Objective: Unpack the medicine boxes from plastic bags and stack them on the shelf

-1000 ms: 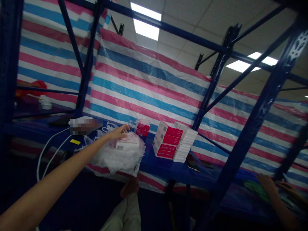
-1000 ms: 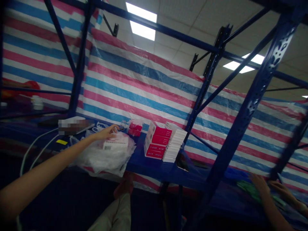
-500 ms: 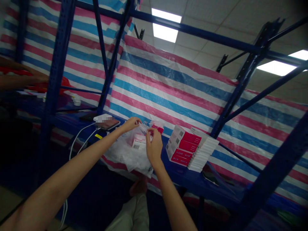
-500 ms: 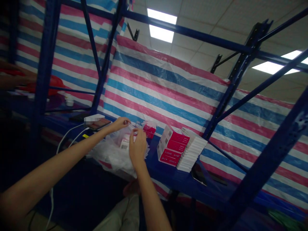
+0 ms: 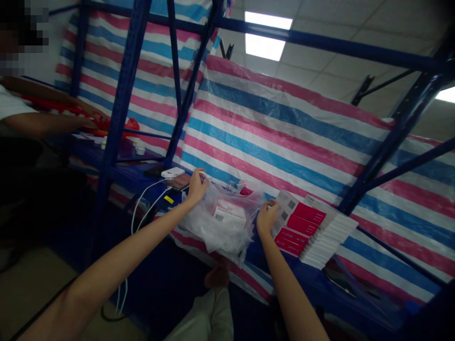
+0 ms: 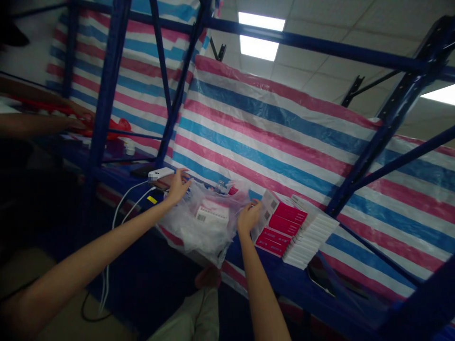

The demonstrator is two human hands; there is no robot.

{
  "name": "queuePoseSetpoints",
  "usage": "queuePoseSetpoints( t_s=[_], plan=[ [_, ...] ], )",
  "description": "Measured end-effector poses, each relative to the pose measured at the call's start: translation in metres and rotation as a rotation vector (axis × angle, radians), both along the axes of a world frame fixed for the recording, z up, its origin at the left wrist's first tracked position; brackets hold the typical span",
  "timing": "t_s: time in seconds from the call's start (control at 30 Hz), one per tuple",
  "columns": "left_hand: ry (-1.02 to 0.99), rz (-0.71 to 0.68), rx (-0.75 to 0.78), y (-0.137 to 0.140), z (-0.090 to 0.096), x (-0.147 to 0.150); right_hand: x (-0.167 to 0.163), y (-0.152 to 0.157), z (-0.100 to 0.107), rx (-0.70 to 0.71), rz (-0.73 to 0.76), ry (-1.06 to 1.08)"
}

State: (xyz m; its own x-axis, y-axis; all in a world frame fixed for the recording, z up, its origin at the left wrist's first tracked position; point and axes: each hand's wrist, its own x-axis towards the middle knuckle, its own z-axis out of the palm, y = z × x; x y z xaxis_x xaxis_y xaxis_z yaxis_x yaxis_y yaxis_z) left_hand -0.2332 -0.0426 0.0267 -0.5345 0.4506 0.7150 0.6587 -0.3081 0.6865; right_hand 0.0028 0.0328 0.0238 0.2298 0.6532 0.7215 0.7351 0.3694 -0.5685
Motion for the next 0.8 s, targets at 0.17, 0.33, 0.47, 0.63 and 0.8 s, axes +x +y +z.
queuePoseSetpoints(
  t_s=[0.17,0.33,0.47,0.63,0.8],
  plan=[
    [0.546,0.090,0.082,-0.015,-0.005,0.050,-0.010,-0.020,-0.006,0.383,0.252,-0.233],
    [1.024,-0.096,-0.292,-0.001,0.007,0.059,-0.032,-0.011,0.009,0.225,0.548,-0.847],
    [1.154,-0.202,-0.412,-0.003,0.008,0.038,-0.025,-0.012,0.011,0.106,0.430,-1.032],
    [1.180,-0.268,-0.381,-0.035,-0.011,0.021,0.011,-0.038,-0.003,0.046,0.475,-0.981],
    [1.079,-0.186,-0.455,-0.036,-0.039,0.013,0.039,-0.035,-0.022,-0.088,0.401,-0.922]
  ],
)
